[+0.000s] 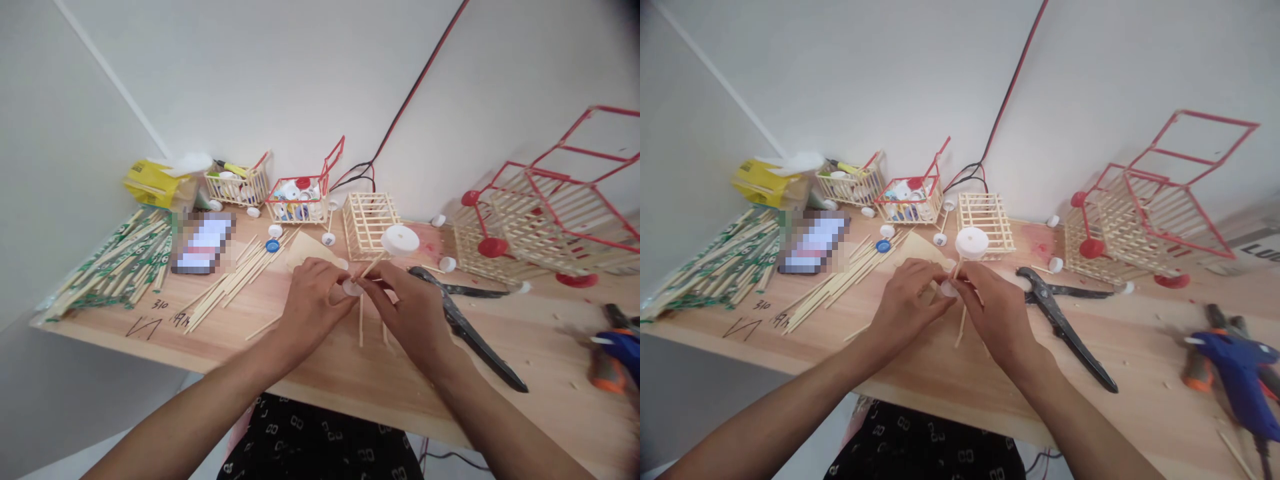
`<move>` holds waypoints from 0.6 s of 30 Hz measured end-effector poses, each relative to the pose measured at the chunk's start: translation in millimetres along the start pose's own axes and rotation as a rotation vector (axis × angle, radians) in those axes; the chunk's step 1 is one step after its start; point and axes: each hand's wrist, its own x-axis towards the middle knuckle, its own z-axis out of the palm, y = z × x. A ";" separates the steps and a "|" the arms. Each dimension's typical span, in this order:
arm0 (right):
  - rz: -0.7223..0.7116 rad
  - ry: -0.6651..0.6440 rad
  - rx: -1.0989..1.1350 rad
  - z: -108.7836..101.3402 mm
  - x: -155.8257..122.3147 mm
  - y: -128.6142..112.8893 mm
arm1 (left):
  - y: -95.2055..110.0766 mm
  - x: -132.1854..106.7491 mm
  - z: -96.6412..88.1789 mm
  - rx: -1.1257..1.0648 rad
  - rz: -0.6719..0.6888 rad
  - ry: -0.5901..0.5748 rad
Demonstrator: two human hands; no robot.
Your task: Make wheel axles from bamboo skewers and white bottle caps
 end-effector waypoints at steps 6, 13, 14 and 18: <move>-0.006 0.003 0.000 -1.9 -0.3 -0.2 | -1.2 0.5 1.0 -0.008 0.009 0.015; -0.011 0.012 -0.006 -1.0 -0.6 0.3 | -1.2 -0.3 0.3 -0.007 0.012 0.012; -0.011 0.011 -0.006 -1.0 -0.7 0.3 | -0.9 -0.2 0.0 -0.005 0.012 0.013; 0.006 0.001 0.002 -1.6 -0.8 -0.4 | 0.2 0.6 -0.8 -0.007 0.003 0.010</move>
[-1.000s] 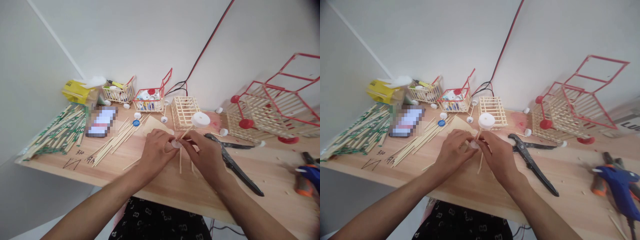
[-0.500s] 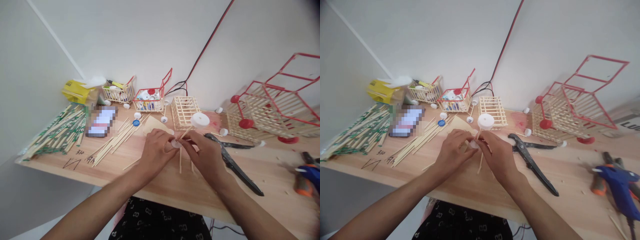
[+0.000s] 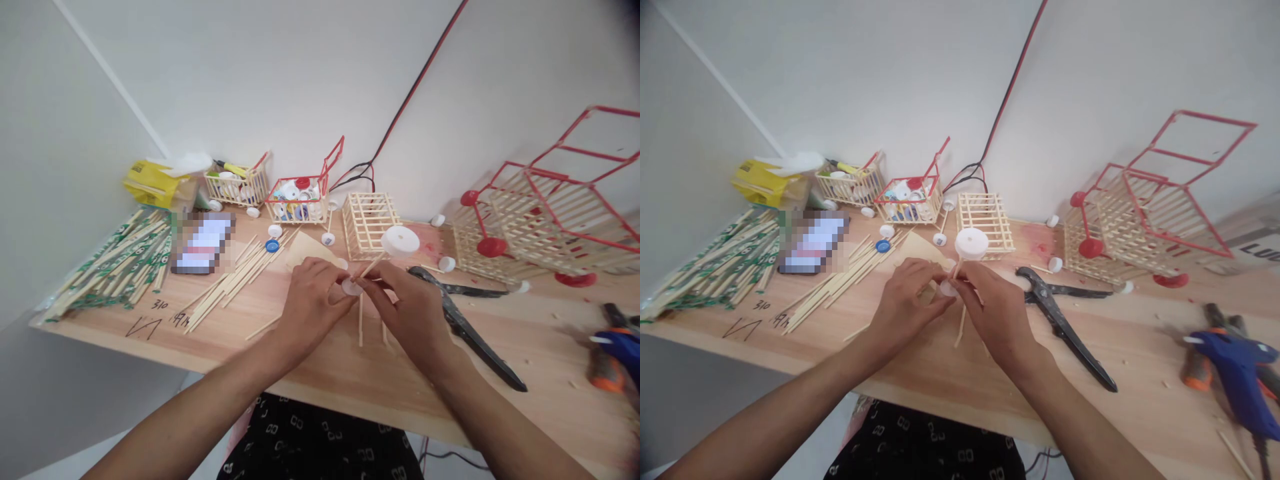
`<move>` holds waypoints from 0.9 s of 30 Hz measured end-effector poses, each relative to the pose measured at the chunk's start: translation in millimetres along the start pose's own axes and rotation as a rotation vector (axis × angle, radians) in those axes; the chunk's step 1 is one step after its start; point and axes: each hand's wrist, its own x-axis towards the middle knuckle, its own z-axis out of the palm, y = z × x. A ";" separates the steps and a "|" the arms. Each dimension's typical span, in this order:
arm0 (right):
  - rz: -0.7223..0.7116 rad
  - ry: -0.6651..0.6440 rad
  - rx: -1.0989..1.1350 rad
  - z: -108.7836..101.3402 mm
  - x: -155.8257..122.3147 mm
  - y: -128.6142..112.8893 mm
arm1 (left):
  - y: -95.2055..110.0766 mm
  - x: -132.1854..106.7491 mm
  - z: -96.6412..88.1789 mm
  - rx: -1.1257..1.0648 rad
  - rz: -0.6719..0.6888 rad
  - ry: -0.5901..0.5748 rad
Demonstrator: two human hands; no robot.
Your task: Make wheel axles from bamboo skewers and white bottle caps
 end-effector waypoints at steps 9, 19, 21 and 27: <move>0.001 -0.008 0.004 -0.4 0.3 0.2 | 0.0 -0.3 0.8 -0.003 0.001 0.008; -0.004 -0.008 0.006 -0.2 0.7 0.1 | -0.3 -0.2 0.8 0.009 0.008 0.005; -0.005 -0.008 0.005 -0.1 0.8 0.3 | -0.7 0.1 1.1 0.005 0.008 0.004; -0.006 0.000 0.008 0.5 0.6 0.0 | -0.5 0.2 0.5 0.005 0.003 -0.004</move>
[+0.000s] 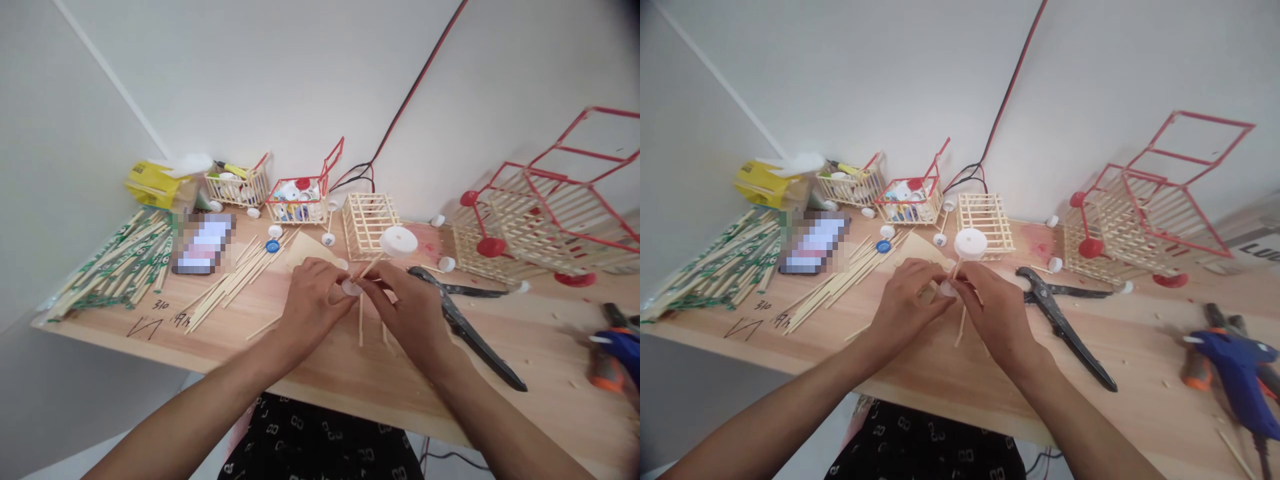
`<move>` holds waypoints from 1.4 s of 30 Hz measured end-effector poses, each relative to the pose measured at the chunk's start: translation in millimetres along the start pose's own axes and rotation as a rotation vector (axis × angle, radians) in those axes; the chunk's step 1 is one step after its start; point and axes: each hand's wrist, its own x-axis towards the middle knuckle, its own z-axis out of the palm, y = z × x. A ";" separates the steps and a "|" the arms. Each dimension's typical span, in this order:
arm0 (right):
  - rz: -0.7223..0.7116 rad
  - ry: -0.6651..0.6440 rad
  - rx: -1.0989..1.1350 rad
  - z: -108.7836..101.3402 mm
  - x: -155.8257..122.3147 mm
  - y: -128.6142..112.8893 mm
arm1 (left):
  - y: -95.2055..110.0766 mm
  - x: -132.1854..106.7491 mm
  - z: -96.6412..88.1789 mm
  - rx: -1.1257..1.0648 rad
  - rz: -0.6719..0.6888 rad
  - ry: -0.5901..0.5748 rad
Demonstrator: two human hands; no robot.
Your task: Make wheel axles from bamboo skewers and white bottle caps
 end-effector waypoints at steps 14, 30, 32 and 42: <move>0.013 -0.025 0.028 1.0 0.8 2.4 | 1.2 1.2 -0.7 0.001 -0.001 -0.004; -0.040 0.089 -0.082 -29.8 24.9 -3.6 | 22.7 34.3 -13.5 0.062 0.124 0.058; -0.039 0.092 -0.085 -29.8 28.2 -0.8 | 19.8 39.1 -11.0 0.056 0.144 0.068; -0.068 0.065 -0.029 -9.8 37.7 17.1 | -2.0 43.8 -1.2 0.033 0.114 0.064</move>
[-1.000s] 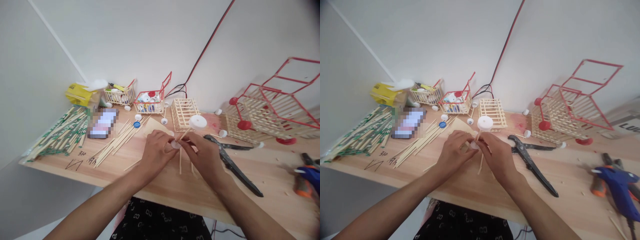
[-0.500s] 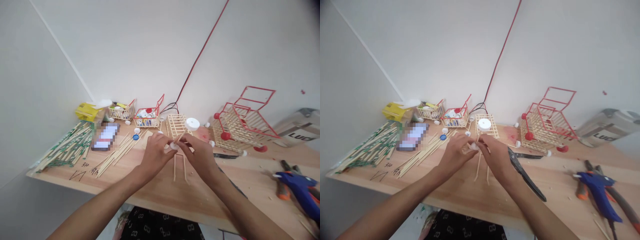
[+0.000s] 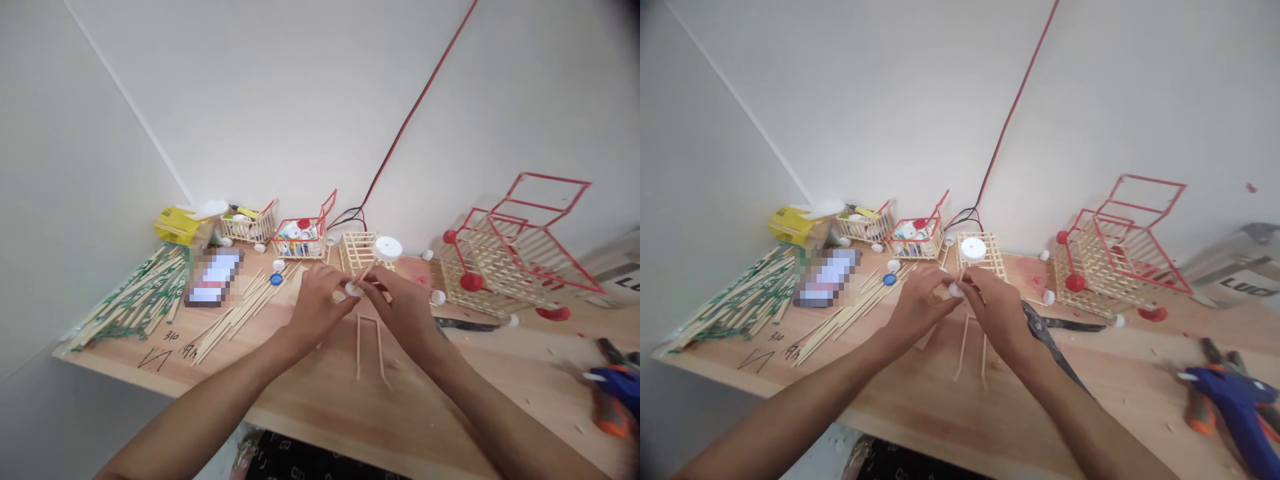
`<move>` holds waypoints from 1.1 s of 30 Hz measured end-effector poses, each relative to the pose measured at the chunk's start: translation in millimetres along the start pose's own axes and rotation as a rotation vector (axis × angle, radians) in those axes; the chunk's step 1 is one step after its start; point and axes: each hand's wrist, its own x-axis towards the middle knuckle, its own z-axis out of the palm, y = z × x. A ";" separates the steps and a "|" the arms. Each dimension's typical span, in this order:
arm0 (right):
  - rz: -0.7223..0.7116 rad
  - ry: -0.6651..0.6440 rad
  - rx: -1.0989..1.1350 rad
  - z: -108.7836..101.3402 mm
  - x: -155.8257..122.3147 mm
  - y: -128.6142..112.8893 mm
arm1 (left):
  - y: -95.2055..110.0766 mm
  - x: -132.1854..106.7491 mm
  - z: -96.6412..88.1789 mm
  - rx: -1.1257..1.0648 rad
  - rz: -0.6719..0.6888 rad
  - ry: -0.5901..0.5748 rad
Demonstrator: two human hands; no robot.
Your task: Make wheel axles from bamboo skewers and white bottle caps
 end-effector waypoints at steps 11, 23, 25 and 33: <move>-0.024 0.020 -0.005 8.1 -8.8 3.7 | -5.8 -8.3 3.2 -0.020 0.000 -0.017; -0.014 0.000 0.022 5.2 -12.0 3.1 | -4.7 -10.8 4.7 -0.022 -0.001 -0.028; -0.019 0.000 0.026 5.6 -12.4 2.9 | -3.3 -10.5 3.9 -0.025 -0.010 -0.035; -0.013 -0.008 0.004 5.8 -13.2 1.5 | -1.6 -10.9 3.2 -0.038 -0.016 -0.033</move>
